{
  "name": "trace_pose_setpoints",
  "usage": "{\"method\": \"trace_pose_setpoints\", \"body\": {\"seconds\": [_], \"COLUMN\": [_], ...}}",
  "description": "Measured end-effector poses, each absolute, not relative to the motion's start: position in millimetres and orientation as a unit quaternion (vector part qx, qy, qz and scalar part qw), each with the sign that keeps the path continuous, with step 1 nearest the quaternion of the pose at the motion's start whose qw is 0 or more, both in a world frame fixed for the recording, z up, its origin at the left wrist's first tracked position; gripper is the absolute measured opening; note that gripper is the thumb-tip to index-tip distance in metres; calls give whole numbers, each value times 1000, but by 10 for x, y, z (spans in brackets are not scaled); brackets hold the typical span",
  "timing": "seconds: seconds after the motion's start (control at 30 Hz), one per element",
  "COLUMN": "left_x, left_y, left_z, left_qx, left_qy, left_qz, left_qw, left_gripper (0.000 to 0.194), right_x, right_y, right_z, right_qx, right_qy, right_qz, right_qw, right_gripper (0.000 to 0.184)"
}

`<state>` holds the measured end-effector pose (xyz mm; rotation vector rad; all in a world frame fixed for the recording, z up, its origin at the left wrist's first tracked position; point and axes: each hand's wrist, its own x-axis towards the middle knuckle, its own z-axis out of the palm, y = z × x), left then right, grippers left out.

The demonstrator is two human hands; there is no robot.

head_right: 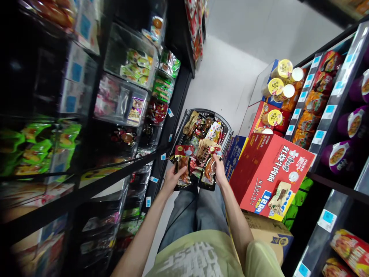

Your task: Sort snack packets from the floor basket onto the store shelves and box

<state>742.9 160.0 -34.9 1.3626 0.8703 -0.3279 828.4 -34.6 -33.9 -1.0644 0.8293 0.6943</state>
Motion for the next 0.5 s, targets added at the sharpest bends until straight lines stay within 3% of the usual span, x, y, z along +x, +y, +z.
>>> {"method": "trace_pose_setpoints", "body": {"seconds": [0.23,0.5], "left_x": [7412,7607], "left_y": [1675,1655], "left_z": [-328,-91], "left_qx": [634,671], "left_qy": [402,343], "left_qz": [-133,-108], "left_qw": [646,648], "left_gripper": [62,46], "right_x": [8384,8406], "right_y": [-612,-466], "right_z": [-407,-365], "right_qx": [-497,-483], "right_qy": [364,370], "right_qz": [303,298], "right_qw": [727,736], "right_gripper": [46,44]}}
